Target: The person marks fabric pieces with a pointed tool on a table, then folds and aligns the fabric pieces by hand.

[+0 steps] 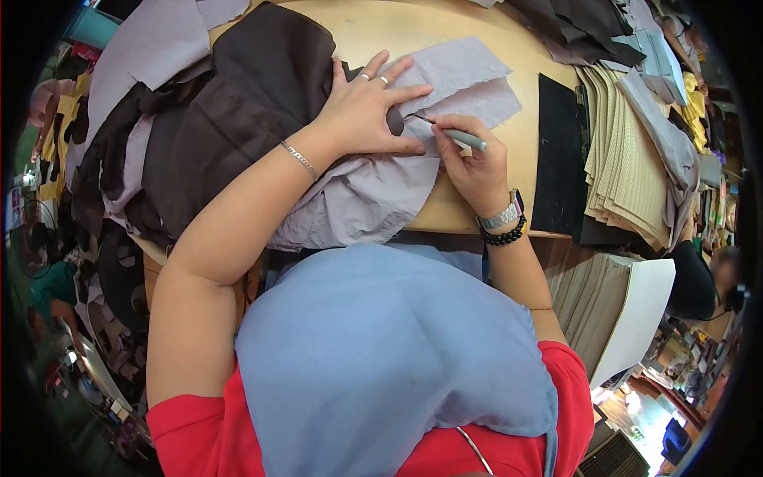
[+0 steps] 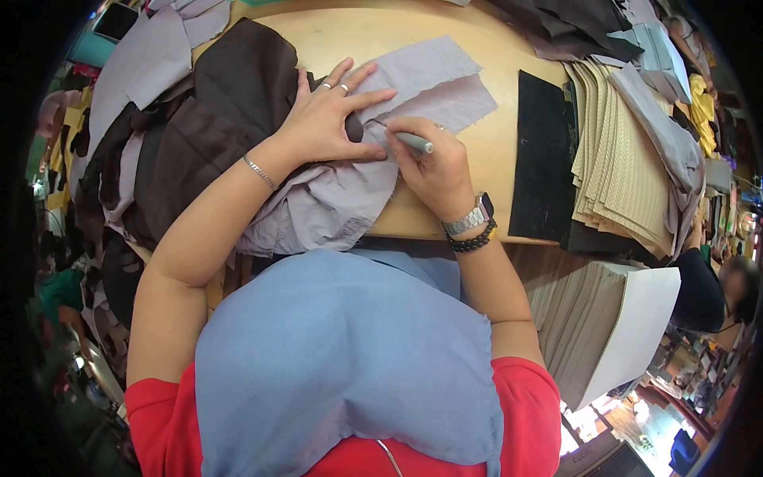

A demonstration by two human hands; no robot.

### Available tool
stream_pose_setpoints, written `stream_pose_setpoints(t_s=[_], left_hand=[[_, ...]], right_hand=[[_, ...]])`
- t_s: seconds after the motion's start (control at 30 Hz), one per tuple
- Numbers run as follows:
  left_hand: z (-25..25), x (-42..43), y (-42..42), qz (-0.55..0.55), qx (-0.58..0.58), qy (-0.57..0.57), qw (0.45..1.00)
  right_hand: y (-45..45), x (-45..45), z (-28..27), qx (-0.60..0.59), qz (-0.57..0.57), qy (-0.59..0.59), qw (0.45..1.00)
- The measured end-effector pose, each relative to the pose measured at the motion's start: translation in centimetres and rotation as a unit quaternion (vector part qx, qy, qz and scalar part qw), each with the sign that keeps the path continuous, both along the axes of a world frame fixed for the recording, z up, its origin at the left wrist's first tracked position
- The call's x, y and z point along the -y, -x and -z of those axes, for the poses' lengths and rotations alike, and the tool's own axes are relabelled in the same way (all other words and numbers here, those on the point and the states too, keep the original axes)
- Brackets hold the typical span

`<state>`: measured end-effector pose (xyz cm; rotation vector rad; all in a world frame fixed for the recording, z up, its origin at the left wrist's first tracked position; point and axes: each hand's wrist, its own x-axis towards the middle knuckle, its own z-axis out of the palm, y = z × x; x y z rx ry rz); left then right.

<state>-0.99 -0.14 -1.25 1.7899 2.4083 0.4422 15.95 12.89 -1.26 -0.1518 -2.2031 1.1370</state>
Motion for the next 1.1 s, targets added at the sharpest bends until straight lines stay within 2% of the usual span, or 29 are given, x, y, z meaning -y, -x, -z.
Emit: stream_pose_setpoints(t_s=[0.2, 0.5, 0.6, 0.73, 0.83, 0.93, 1.1], left_hand=[[-0.1, 0.0, -0.1, 0.000, -0.005, 0.004, 1.000], [-0.1, 0.0, 0.0, 0.001, -0.002, 0.002, 1.000], [-0.1, 0.0, -0.1, 0.000, 0.004, 0.007, 1.000], [-0.5, 0.0, 0.1, 0.004, 0.015, 0.016, 1.000], [-1.0, 0.0, 0.0, 0.010, 0.015, 0.029, 0.999], [-1.2, -0.1, 0.2, 0.015, 0.017, 0.033, 0.999], [-2.5, -2.6, 0.5, 0.022, -0.035, 0.048, 0.998]], right_hand=[[-0.3, -0.1, -0.2, 0.029, 0.009, -0.048, 0.998], [0.4, -0.3, -0.7, -0.019, 0.068, -0.147, 0.987], [0.2, -2.4, -0.4, -0.006, 0.115, -0.093, 0.989], [-0.1, -2.4, -1.2, -0.005, 0.121, -0.114, 0.986], [-0.1, -4.1, -1.3, -0.013, 0.181, -0.096, 0.979], [-1.1, -8.5, 0.4, -0.034, 0.213, -0.024, 0.976], [-1.4, -8.3, -0.9, -0.057, 0.178, 0.115, 0.976]])
